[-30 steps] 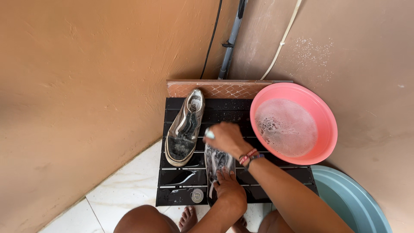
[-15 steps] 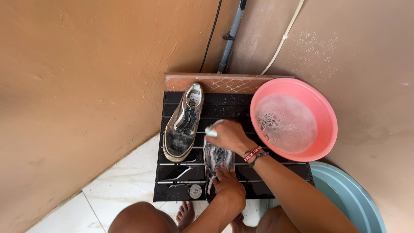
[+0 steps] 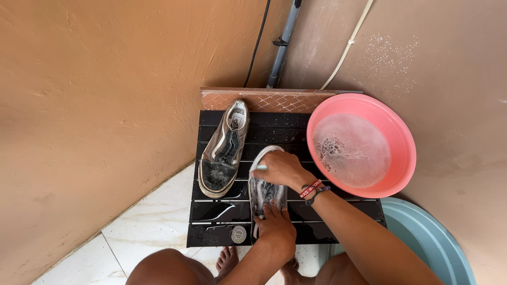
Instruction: The person scrubs a pair of sneakers with a brush and soapy water. They dip the brush into a pink basin to reload soap and scrub the shoes placed on a black box.
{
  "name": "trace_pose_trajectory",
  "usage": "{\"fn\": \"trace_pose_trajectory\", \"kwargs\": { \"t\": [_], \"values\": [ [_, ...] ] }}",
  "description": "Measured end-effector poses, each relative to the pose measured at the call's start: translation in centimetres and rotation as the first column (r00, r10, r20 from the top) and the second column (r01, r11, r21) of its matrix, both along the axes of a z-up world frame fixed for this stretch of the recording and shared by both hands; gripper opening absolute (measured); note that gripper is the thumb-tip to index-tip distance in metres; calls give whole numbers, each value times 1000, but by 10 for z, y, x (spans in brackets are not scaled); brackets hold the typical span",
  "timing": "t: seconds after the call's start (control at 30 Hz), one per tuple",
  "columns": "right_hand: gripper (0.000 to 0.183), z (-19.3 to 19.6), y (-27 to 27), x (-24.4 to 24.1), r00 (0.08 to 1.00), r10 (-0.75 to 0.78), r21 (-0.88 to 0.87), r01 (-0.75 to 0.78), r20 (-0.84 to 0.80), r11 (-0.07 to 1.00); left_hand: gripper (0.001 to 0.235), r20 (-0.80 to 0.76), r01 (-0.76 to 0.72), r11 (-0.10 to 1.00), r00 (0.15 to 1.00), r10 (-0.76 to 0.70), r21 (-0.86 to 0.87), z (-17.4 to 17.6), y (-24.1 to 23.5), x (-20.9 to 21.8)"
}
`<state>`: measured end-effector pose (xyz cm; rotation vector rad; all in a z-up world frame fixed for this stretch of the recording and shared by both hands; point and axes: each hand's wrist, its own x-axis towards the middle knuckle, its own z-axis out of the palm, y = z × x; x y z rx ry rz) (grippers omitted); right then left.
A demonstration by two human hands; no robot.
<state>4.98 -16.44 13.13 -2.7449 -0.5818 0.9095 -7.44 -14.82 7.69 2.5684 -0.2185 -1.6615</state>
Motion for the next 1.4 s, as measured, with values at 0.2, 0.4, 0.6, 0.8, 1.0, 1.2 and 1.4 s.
{"fn": "trace_pose_trajectory", "kwargs": {
  "t": [0.2, 0.4, 0.6, 0.8, 1.0, 1.2, 1.4],
  "values": [
    [50, -40, -16, 13, 955, 74, -135, -36, 287, 990, 119, -22, -19, 1000, 1000, 19, -11, 29, 7, -5],
    [44, -31, -18, 4, 946, 325, -184, -321, -12, 929, 109, -51, -35, 999, 998, 35, -14, 20, 7, -4],
    [42, -17, -36, 14, 919, 288, 191, -242, -270, 951, 103, -50, -12, 1000, 999, 12, -3, 23, 7, -4],
    [37, 34, -37, 9, 994, -108, 215, 103, 9, 971, 111, 52, 63, 998, 997, -62, -25, 35, 13, -12],
    [35, 23, -47, 14, 990, -57, 291, 17, 130, 957, 97, 192, -196, 963, 954, 231, -186, 56, 26, -2],
    [44, 16, -49, 15, 989, -67, 243, 33, 134, 970, 106, 372, -105, 994, 922, 104, -18, -4, 6, 0],
    [44, 22, -39, 12, 970, 7, 22, -13, 241, 1000, 89, 442, -49, 999, 896, 35, 19, -1, -1, -5]
  ]
}}
